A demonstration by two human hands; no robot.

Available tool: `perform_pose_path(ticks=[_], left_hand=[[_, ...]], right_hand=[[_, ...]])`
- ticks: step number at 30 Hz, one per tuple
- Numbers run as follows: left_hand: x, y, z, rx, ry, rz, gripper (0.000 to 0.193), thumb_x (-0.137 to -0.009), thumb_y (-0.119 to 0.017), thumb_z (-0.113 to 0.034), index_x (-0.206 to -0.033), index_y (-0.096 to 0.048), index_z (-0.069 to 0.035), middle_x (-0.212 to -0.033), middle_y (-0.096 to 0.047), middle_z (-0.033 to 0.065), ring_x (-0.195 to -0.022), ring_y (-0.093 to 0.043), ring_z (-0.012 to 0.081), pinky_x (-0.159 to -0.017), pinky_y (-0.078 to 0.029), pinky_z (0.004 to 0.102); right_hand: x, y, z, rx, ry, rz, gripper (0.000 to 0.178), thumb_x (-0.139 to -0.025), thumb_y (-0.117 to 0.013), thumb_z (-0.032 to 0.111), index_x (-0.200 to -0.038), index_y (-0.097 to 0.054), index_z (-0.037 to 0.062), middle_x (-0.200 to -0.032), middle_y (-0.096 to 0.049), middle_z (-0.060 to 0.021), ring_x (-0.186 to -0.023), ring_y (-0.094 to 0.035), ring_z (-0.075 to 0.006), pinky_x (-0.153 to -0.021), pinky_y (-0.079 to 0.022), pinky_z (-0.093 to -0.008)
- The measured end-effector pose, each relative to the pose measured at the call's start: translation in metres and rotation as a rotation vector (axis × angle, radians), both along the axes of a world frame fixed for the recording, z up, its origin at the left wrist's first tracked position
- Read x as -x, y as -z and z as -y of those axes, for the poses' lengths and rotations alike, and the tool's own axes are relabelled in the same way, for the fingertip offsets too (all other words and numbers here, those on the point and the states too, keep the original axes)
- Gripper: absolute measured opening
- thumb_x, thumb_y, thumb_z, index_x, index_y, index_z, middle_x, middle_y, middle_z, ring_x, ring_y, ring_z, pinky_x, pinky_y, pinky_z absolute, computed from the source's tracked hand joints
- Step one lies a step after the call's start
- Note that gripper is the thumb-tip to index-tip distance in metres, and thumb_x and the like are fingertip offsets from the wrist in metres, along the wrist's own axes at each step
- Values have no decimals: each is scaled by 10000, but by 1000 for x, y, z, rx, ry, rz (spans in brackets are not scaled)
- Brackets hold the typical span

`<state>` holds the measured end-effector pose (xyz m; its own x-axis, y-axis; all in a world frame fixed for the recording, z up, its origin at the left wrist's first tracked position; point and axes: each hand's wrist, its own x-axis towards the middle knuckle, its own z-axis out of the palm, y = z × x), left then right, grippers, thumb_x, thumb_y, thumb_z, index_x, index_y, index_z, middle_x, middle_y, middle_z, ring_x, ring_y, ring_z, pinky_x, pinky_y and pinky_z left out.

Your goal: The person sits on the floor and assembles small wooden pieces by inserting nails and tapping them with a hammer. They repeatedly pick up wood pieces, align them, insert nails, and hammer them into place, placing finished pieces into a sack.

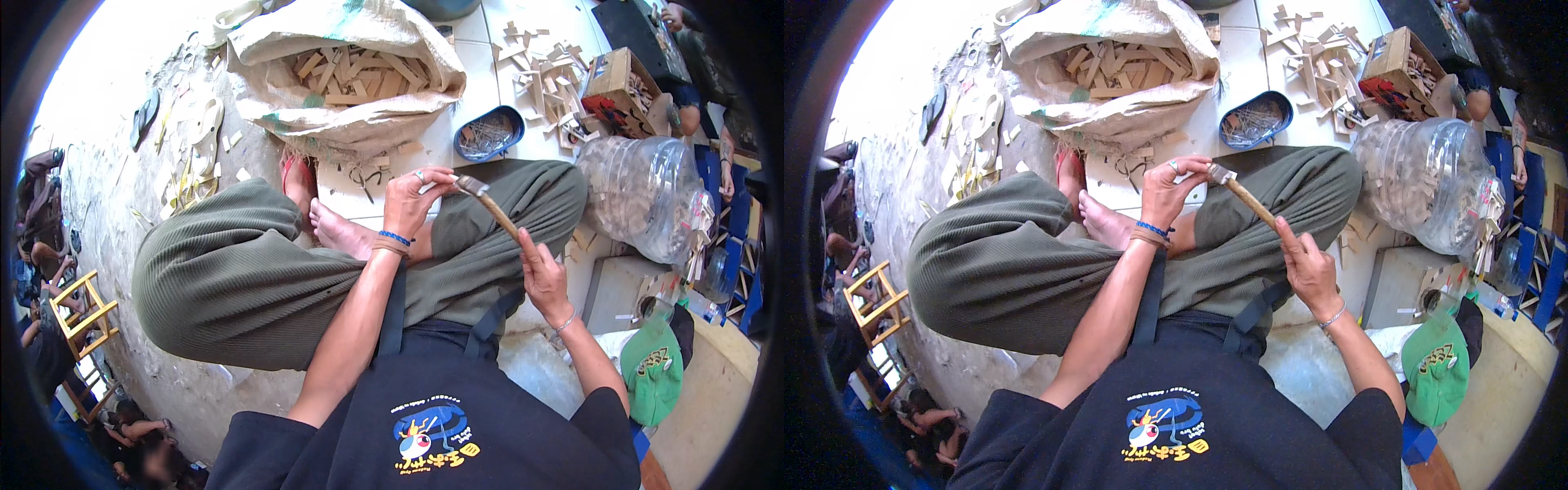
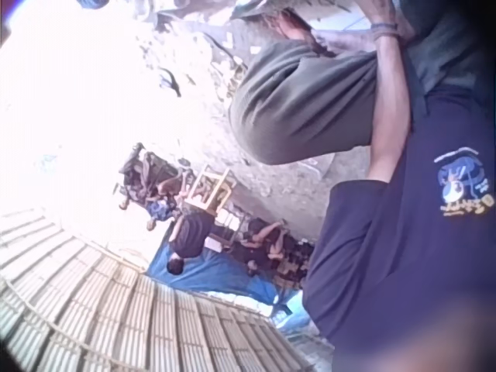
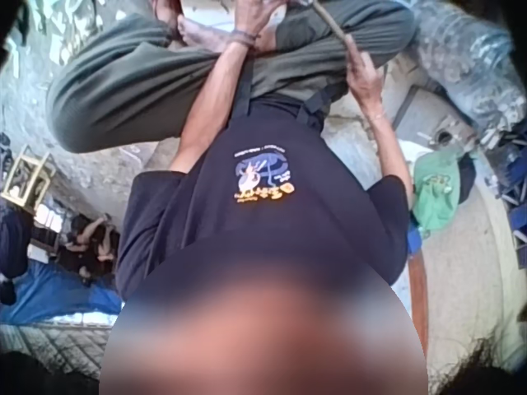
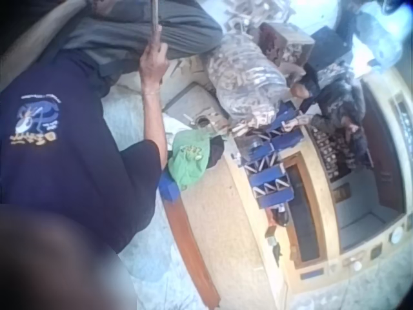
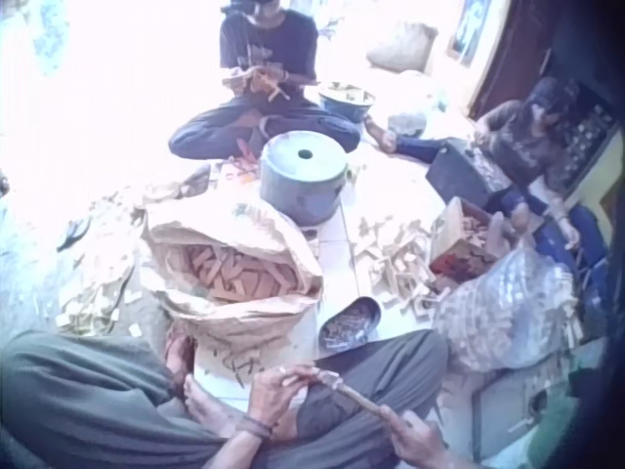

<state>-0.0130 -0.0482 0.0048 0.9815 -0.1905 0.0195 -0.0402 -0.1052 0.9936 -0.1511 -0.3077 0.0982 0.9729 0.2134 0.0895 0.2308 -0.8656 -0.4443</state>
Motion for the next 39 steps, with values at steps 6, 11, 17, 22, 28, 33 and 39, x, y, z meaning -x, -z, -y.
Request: perform_pose_path(ticks=[6,11,17,22,28,33,39], left_hand=[[0,2,1,20,-3,27,135,-842,-839,-96,-972,-806,-81,-1066,-808,77,-977,-777,203,-839,-609,310],[1,4,3,20,-9,4,138,-841,-842,-102,-973,-806,-87,-1063,-809,72,-974,-776,204,-841,-606,309],[2,3,1,11,-13,-12,122,-852,-828,-78,-972,-806,-87,-1067,-810,69,-982,-775,199,-853,-603,310],[0,5,2,14,-2,-2,125,-858,-816,-58,-980,-806,-88,-1079,-808,71,-995,-775,204,-866,-604,311],[2,0,1,-62,9,26,171,-839,-844,-121,-1006,-807,-114,-1121,-802,71,-1026,-771,224,-895,-600,330],[4,-4,1,-87,10,115,222,-830,-861,-135,-1045,-803,-130,-1193,-787,76,-1080,-759,236,-923,-593,351],[1,-2,5,-112,2,80,223,-870,-831,-94,-1079,-755,-110,-1179,-789,72,-1085,-761,221,-919,-594,350]], right_hand=[[1,2,-1,72,5,-40,723,-939,-712,35,-1583,-499,284,-768,-508,-77,-565,-589,-276,-519,-504,-429],[2,1,-2,1,30,0,693,-952,-705,60,-1577,-509,286,-771,-508,-75,-568,-586,-280,-519,-494,-442],[4,2,-4,27,27,-50,687,-960,-702,71,-1579,-505,294,-773,-504,-79,-567,-582,-283,-522,-493,-444],[4,4,-4,117,19,-112,680,-973,-692,80,-1585,-494,302,-769,-502,-83,-568,-580,-290,-521,-493,-445],[5,6,-5,-10,88,-67,693,-986,-677,66,-1601,-468,307,-775,-524,-99,-574,-560,-298,-542,-488,-440],[5,7,-6,-100,153,-90,669,-1003,-652,39,-1600,-473,281,-865,-641,-136,-659,-613,-326,-618,-514,-436],[-2,3,-9,-155,164,-82,647,-1016,-643,57,-1595,-479,293,-841,-639,-135,-644,-607,-322,-613,-508,-436]])
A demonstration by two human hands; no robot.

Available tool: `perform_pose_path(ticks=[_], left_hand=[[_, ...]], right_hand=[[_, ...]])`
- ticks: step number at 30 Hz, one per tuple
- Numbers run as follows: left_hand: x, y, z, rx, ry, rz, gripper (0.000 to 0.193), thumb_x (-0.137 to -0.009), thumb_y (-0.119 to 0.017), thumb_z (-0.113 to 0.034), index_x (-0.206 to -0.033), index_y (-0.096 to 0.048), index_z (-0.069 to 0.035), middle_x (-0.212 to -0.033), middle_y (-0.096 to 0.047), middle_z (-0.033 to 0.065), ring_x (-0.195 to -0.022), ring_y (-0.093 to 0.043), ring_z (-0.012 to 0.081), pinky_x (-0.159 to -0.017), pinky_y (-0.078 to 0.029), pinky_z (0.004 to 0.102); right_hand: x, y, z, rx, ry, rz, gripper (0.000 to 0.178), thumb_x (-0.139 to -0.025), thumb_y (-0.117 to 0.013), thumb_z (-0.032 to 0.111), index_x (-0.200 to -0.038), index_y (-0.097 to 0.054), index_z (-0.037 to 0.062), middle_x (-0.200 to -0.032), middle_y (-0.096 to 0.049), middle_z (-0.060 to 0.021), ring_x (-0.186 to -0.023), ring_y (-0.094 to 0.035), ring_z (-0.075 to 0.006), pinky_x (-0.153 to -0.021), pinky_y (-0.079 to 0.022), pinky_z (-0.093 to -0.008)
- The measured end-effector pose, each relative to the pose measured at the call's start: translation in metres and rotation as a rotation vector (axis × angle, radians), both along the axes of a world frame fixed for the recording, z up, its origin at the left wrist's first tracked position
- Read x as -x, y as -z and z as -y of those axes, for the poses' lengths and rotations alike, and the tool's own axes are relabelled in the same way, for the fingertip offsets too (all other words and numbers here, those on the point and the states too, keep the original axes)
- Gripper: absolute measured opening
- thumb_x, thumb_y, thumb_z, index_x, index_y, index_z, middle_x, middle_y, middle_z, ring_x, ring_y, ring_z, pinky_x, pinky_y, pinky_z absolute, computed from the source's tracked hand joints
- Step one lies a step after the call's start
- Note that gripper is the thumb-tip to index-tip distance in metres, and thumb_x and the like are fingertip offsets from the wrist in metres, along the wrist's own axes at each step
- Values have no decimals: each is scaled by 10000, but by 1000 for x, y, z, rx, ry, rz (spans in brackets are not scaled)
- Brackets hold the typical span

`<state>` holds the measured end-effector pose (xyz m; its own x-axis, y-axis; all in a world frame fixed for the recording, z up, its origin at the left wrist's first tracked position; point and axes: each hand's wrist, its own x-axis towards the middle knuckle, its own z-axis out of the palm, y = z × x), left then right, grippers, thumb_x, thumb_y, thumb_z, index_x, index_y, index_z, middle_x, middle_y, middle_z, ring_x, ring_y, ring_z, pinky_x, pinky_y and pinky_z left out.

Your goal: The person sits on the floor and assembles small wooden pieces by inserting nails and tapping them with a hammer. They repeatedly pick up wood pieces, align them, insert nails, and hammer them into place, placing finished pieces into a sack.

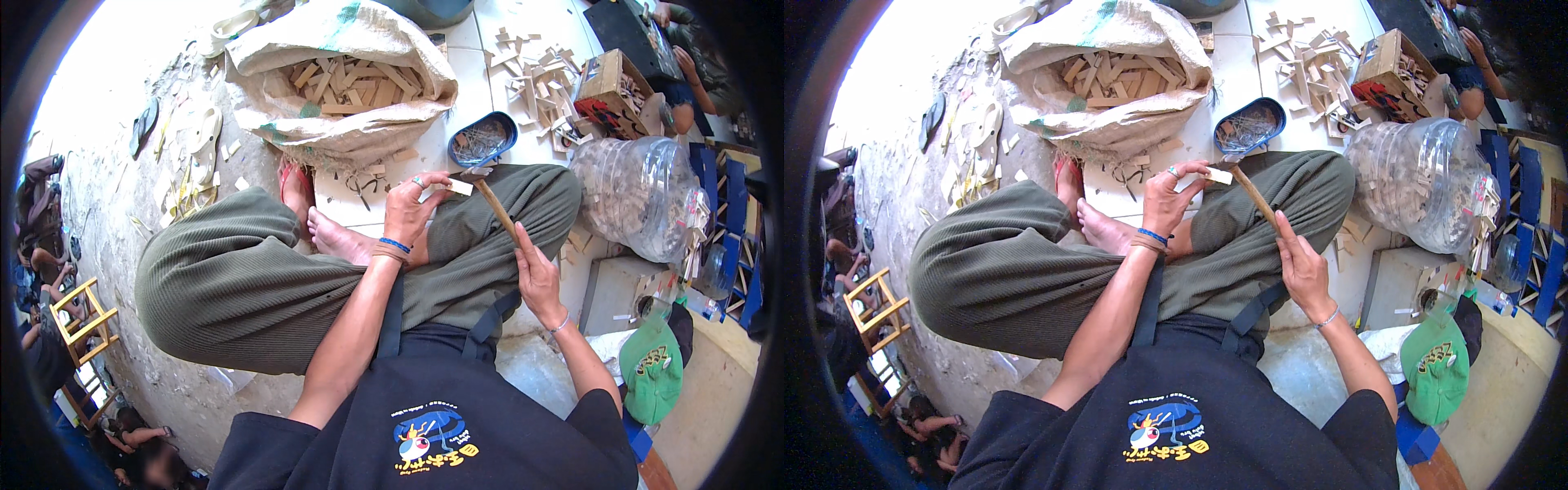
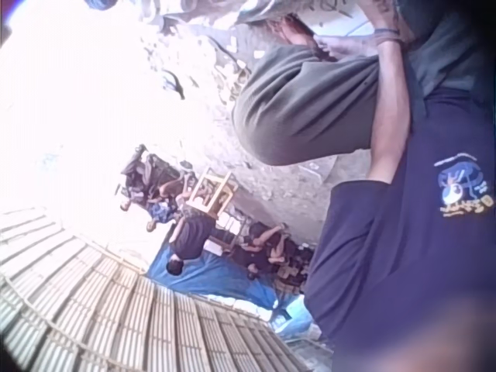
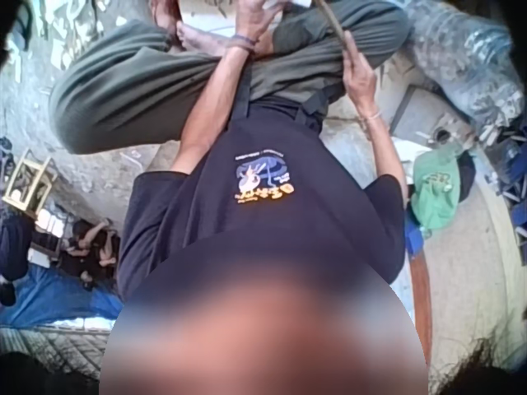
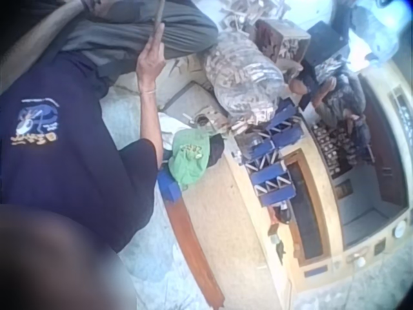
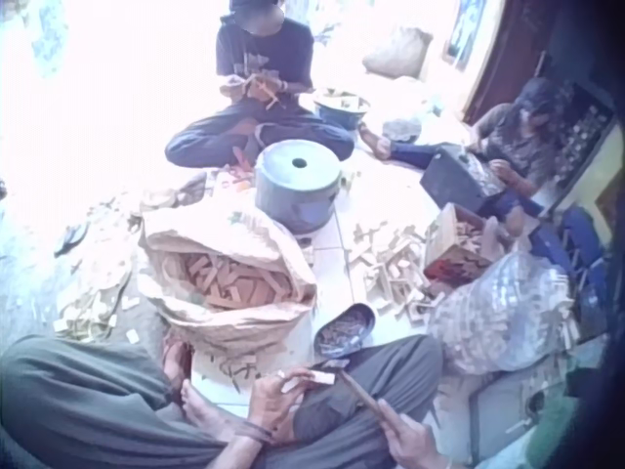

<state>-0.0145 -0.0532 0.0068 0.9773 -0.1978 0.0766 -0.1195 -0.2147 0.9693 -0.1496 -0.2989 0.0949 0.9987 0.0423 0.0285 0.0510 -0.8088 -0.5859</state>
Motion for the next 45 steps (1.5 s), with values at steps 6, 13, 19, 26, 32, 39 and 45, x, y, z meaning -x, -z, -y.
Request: perform_pose_path(ticks=[6,13,19,26,32,39,45], left_hand=[[-5,4,11,36,-108,-63,386,-913,-789,-33,-1255,-616,-81,-1143,-789,110,-1065,-768,207,-905,-611,334],[-6,15,16,70,-164,-140,407,-927,-779,-16,-1270,-562,-44,-1133,-789,137,-1056,-773,212,-895,-616,309],[-4,15,16,55,-166,-105,433,-919,-800,-43,-1272,-549,-45,-1138,-789,142,-1062,-773,211,-893,-615,311],[-3,15,17,52,-172,-120,424,-925,-795,-47,-1263,-540,-45,-1127,-790,149,-1067,-773,219,-893,-615,311],[-5,16,16,52,-173,-119,404,-926,-793,-46,-1246,-547,-35,-1108,-794,148,-1050,-778,219,-885,-614,306],[-6,14,16,45,-185,-117,405,-917,-804,-51,-1231,-549,-30,-1097,-795,152,-1026,-783,217,-873,-614,307],[-6,15,16,13,-183,-109,429,-906,-816,-61,-1237,-544,-35,-1094,-794,146,-1033,-782,220,-877,-618,312]], right_hand=[[-3,-2,-12,-86,9,2,637,-1030,-615,55,-1608,-458,275,-880,-639,-158,-679,-626,-345,-631,-511,-461],[-6,0,-19,-1,-29,-94,695,-1006,-609,22,-1627,-424,275,-850,-562,-136,-655,-601,-332,-607,-511,-466],[1,1,-23,11,-76,-13,729,-991,-601,-49,-1639,-409,225,-873,-572,-154,-662,-571,-341,-631,-508,-439],[-7,-5,-23,18,-47,39,760,-978,-599,-77,-1648,-392,216,-874,-580,-160,-656,-568,-330,-611,-506,-411],[-3,-12,-19,-56,-62,160,803,-939,-624,-78,-1646,-397,227,-849,-552,-136,-601,-567,-315,-566,-496,-406],[-2,7,-22,212,-77,-56,808,-949,-640,-10,-1644,-380,310,-830,-531,-120,-588,-585,-338,-543,-511,-488],[-10,-5,-22,26,-40,70,791,-954,-634,-18,-1646,-384,275,-830,-525,-119,-593,-575,-339,-540,-497,-480]])
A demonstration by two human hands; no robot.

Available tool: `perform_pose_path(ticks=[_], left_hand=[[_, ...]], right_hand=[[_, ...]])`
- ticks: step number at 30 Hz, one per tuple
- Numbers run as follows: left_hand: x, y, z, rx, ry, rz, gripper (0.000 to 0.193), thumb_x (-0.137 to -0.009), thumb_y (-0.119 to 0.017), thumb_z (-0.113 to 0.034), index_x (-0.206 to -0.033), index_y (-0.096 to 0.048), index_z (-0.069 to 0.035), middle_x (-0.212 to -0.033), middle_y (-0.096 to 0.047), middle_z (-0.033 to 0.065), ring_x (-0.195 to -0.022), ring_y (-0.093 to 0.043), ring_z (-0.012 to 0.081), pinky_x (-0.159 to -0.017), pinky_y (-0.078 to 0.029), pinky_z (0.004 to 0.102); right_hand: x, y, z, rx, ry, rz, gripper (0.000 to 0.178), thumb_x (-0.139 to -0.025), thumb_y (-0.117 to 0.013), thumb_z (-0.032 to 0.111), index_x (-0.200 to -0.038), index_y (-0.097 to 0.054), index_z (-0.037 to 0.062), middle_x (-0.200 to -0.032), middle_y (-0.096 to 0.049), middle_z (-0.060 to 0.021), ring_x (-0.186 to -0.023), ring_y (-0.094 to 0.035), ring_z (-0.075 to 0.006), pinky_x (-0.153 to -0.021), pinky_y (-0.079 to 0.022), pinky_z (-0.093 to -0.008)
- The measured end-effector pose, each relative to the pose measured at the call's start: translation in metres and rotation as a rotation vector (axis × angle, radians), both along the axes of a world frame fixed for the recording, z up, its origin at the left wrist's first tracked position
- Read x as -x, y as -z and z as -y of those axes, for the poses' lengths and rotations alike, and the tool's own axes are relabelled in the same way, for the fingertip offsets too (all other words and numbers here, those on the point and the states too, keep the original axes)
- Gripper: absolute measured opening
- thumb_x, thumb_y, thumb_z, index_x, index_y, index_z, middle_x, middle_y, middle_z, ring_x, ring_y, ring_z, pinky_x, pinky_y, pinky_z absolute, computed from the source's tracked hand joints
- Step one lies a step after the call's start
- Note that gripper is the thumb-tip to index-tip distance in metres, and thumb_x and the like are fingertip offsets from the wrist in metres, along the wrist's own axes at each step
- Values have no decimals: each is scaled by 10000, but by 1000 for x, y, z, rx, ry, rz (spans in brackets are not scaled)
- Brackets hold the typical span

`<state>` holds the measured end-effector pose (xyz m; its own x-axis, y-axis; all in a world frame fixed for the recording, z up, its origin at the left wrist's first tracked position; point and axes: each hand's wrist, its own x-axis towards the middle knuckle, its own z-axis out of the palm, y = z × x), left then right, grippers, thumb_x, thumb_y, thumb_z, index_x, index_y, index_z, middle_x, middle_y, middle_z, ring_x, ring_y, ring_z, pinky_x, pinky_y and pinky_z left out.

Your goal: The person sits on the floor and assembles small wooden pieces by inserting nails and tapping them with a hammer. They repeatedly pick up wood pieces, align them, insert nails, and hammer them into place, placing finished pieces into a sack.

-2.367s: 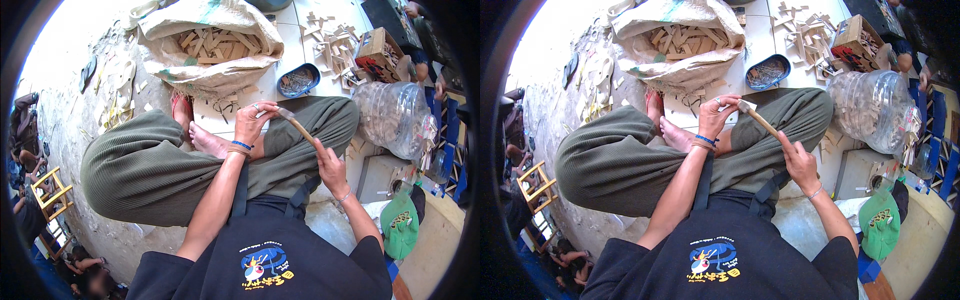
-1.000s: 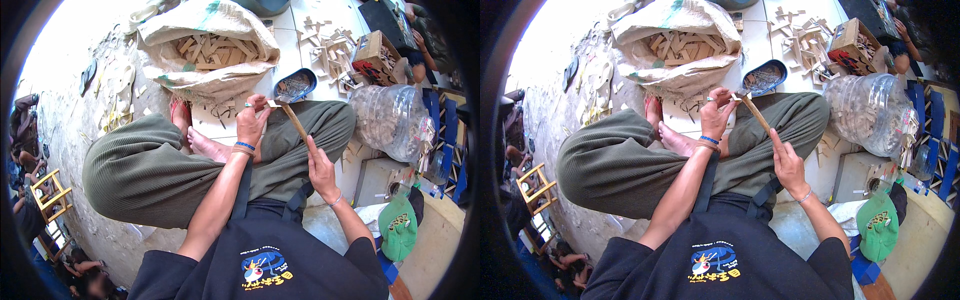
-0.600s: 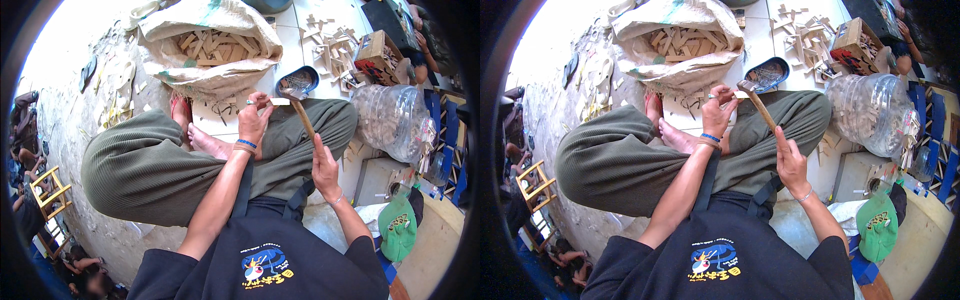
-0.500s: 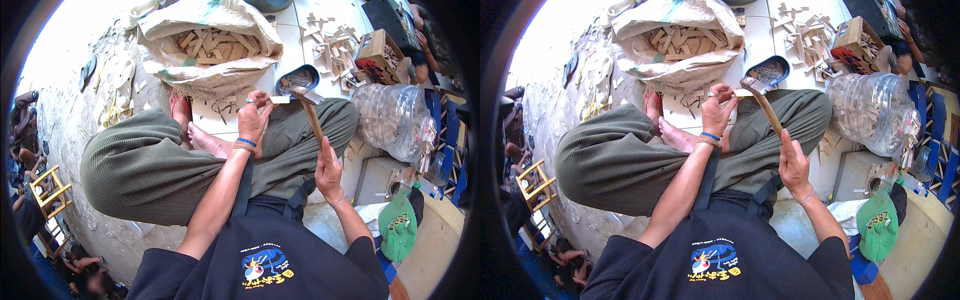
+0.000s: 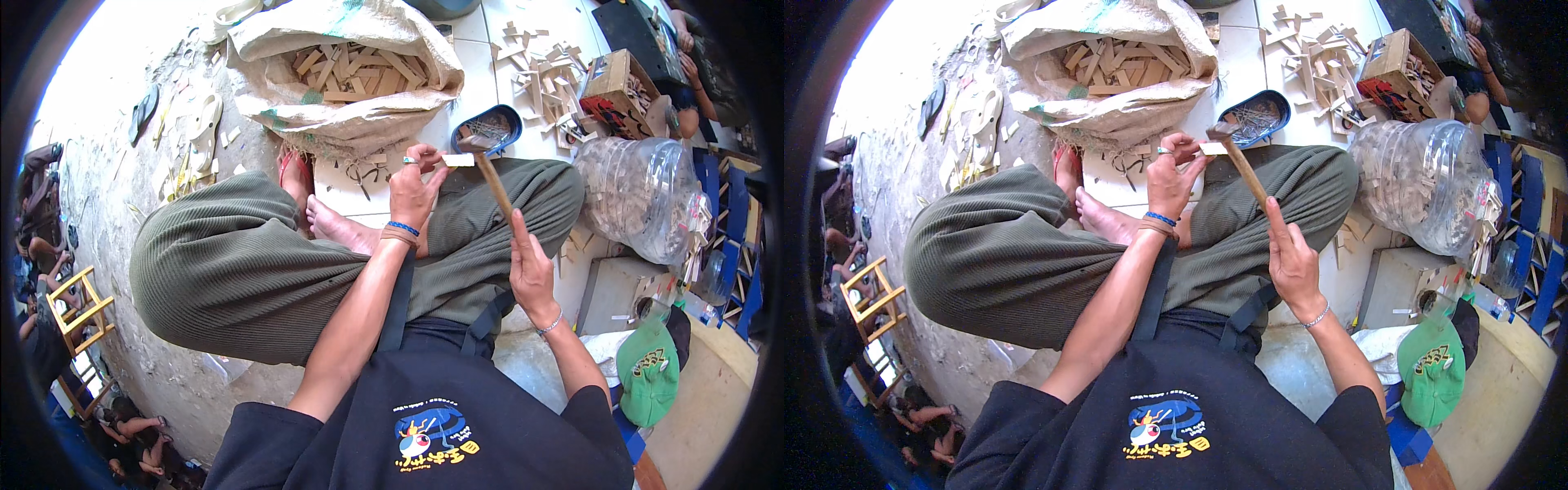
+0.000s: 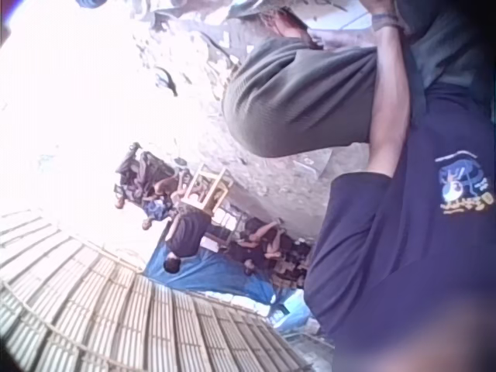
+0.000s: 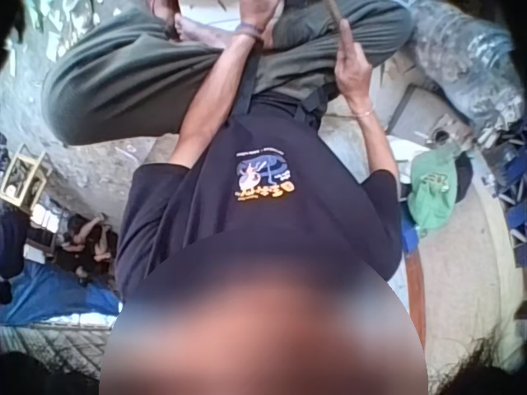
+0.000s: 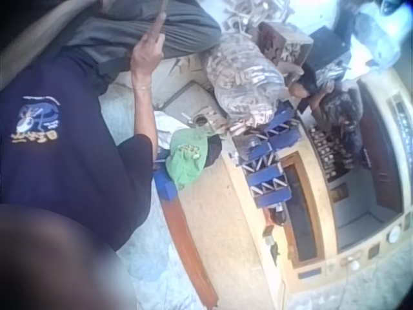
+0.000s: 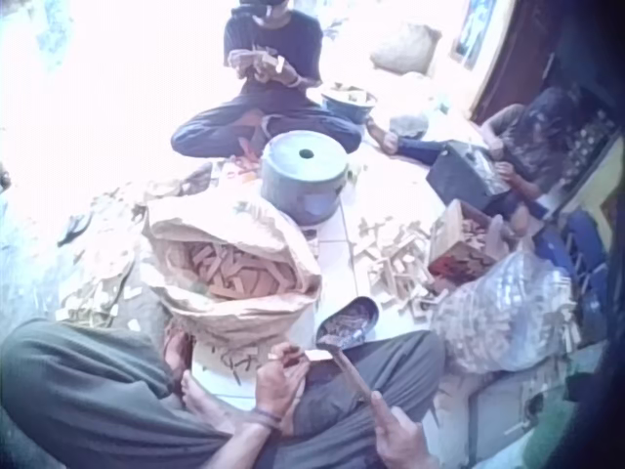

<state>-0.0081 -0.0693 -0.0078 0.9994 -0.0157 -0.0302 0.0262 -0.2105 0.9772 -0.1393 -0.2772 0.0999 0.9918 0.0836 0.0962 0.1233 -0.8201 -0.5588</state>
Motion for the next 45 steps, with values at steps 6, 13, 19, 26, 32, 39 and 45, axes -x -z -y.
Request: perform_pose_path(ticks=[6,13,19,26,32,39,45], left_hand=[[0,2,0,1,6,-11,423,-906,-813,-56,-1228,-540,-36,-1100,-791,145,-1051,-778,224,-889,-619,317],[1,2,0,5,7,-32,413,-908,-812,-59,-1217,-539,-45,-1097,-790,146,-1046,-779,227,-891,-616,318],[0,-1,0,-28,2,-14,414,-906,-817,-71,-1215,-543,-41,-1104,-791,139,-1031,-783,233,-886,-614,320],[-1,-1,-1,-23,5,-1,421,-902,-819,-70,-1219,-543,-37,-1089,-793,138,-1015,-785,229,-865,-616,319],[-1,0,0,-43,0,6,416,-903,-813,-61,-1221,-547,-37,-1078,-793,142,-996,-787,224,-862,-616,319],[-1,0,0,-30,1,-5,423,-900,-821,-76,-1222,-549,-41,-1078,-792,144,-1004,-786,226,-864,-616,323],[0,-2,0,-14,-7,-20,427,-896,-825,-73,-1221,-549,-38,-1086,-793,142,-1015,-785,232,-866,-614,323]], right_hand=[[7,0,-2,95,-34,-89,743,-996,-607,-24,-1646,-380,255,-896,-617,-148,-646,-597,-360,-597,-489,-499],[9,9,3,55,-31,55,789,-951,-646,1,-1642,-394,287,-812,-535,-113,-574,-568,-336,-518,-502,-471],[7,8,3,104,6,-37,804,-941,-646,-10,-1641,-394,295,-804,-521,-102,-569,-569,-335,-516,-505,-474],[5,9,3,181,-21,-26,801,-931,-658,-9,-1632,-415,293,-802,-515,-98,-554,-569,-326,-516,-507,-463],[2,7,6,236,-76,-27,794,-922,-653,-33,-1624,-435,267,-791,-501,-91,-558,-559,-313,-520,-491,-459],[3,8,5,176,-76,-5,782,-937,-646,-31,-1627,-430,268,-792,-506,-92,-557,-561,-303,-524,-501,-452],[1,9,5,56,-59,86,765,-950,-655,-1,-1629,-427,270,-780,-493,-94,-534,-551,-304,-511,-496,-458]])
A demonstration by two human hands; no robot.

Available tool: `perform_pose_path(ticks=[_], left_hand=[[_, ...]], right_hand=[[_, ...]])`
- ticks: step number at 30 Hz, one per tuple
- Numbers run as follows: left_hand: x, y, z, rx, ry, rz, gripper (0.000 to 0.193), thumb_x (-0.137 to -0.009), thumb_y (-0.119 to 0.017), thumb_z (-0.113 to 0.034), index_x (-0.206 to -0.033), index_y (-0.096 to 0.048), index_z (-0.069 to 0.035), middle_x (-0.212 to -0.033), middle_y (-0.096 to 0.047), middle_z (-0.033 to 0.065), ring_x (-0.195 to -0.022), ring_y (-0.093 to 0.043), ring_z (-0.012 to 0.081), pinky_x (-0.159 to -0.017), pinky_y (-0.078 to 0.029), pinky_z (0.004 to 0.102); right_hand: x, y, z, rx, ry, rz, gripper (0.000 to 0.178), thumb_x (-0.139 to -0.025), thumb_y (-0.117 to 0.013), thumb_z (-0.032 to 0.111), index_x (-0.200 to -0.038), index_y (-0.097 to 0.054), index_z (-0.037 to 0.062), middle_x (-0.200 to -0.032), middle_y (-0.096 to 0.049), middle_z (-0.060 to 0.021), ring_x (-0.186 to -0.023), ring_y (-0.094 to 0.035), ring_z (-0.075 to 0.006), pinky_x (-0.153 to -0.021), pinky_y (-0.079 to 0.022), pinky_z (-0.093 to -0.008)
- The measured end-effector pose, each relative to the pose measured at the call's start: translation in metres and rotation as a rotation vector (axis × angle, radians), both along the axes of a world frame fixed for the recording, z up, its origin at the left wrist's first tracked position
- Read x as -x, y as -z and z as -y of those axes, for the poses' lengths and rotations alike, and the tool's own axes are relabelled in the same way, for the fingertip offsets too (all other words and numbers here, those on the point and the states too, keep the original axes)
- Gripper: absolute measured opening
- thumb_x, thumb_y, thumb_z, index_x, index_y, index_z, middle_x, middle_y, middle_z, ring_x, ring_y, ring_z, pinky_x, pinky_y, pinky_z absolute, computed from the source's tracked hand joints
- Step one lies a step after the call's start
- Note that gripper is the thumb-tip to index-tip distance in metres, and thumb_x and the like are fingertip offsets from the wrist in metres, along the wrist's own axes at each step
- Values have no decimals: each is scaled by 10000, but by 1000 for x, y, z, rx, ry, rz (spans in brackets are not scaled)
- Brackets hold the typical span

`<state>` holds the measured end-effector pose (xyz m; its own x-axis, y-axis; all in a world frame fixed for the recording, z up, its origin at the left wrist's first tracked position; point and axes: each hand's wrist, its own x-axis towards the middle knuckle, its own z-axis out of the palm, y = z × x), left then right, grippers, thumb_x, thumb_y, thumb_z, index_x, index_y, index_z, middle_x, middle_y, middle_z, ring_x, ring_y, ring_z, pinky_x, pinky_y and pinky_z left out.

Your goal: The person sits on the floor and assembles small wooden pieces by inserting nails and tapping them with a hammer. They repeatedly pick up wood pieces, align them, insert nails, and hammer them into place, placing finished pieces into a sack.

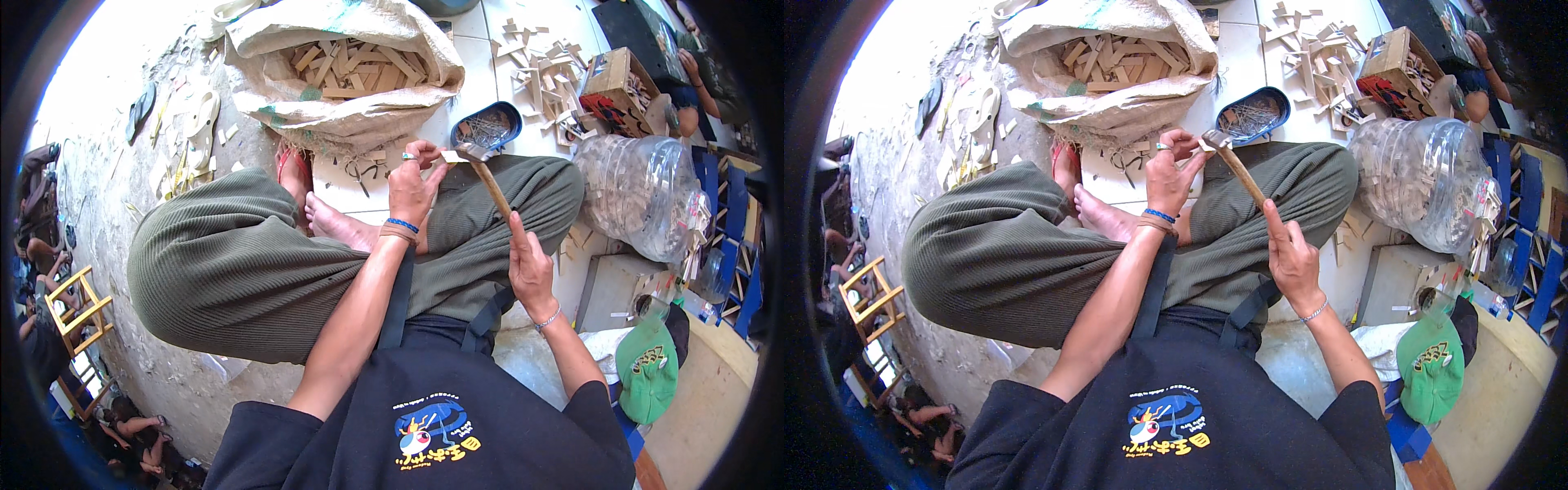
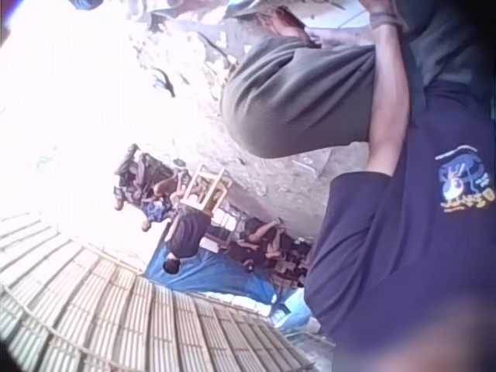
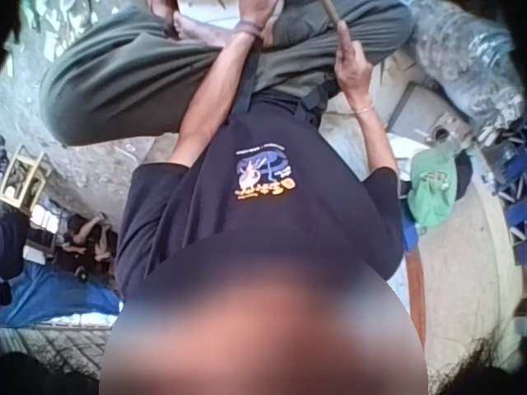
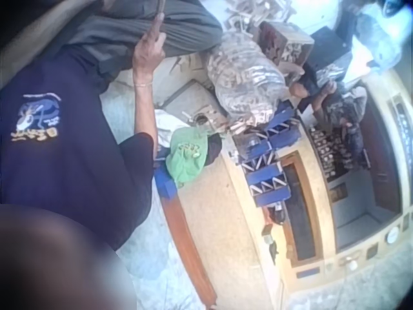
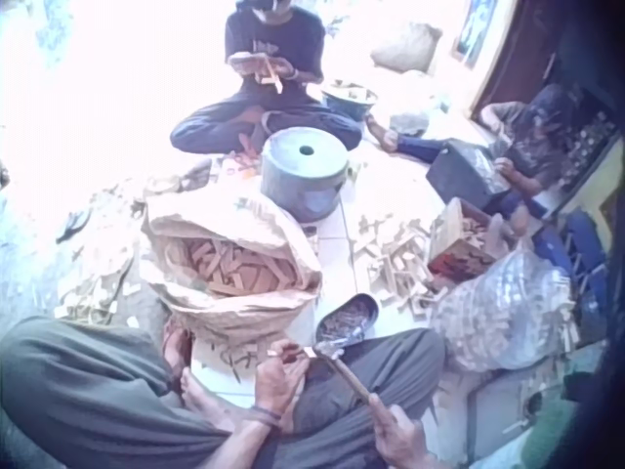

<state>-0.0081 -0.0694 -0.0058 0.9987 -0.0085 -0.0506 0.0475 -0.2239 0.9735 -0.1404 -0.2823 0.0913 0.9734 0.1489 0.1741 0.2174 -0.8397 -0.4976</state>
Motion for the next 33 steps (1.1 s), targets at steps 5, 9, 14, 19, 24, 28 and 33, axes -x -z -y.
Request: perform_pose_path(ticks=[5,9,14,19,24,28,33], left_hand=[[-2,0,-1,-20,5,0,429,-895,-827,-75,-1222,-552,-32,-1089,-792,146,-1008,-784,228,-864,-614,323],[0,0,0,-10,6,-9,420,-901,-822,-76,-1223,-556,-30,-1087,-792,146,-999,-784,228,-865,-616,324],[-2,-1,-1,25,16,9,408,-916,-814,-87,-1236,-568,-22,-1116,-785,151,-1025,-776,222,-872,-622,327],[-5,-6,0,272,-78,-63,364,-949,-777,-49,-1263,-599,-11,-1135,-773,138,-1036,-755,191,-898,-614,308],[-13,-17,-2,751,-288,-290,375,-960,-790,-83,-1268,-603,19,-1133,-755,127,-1027,-739,167,-904,-609,294],[-10,-26,-5,986,-306,-492,327,-1028,-717,-178,-1302,-620,-29,-1237,-732,127,-1103,-724,194,-944,-605,317],[1,-25,-6,1153,-247,-603,345,-1070,-652,-232,-1351,-630,-33,-1263,-730,125,-1086,-727,185,-934,-603,313]], right_hand=[[-3,-2,3,136,2,-101,750,-956,-656,11,-1623,-435,273,-782,-493,-95,-546,-555,-305,-522,-504,-454],[-1,-4,1,64,-15,-47,733,-967,-652,27,-1619,-440,287,-785,-495,-96,-561,-561,-310,-535,-508,-458],[1,-4,2,121,55,-128,724,-997,-631,40,-1632,-411,310,-805,-521,-99,-585,-576,-314,-543,-500,-456],[15,-5,35,23,170,1,387,-1058,-586,130,-1438,-553,67,-979,-621,-163,-882,-641,-404,-791,-502,-515],[46,-9,79,87,251,-272,198,-1080,-564,198,-1158,-582,17,-991,-605,-191,-937,-607,-410,-837,-472,-499],[52,-13,83,188,241,-402,231,-1078,-567,242,-1141,-578,20,-999,-591,-184,-920,-596,-400,-824,-463,-500],[22,-27,54,240,300,-283,277,-1049,-622,275,-1175,-593,29,-1119,-602,-156,-1008,-610,-384,-875,-455,-499]])
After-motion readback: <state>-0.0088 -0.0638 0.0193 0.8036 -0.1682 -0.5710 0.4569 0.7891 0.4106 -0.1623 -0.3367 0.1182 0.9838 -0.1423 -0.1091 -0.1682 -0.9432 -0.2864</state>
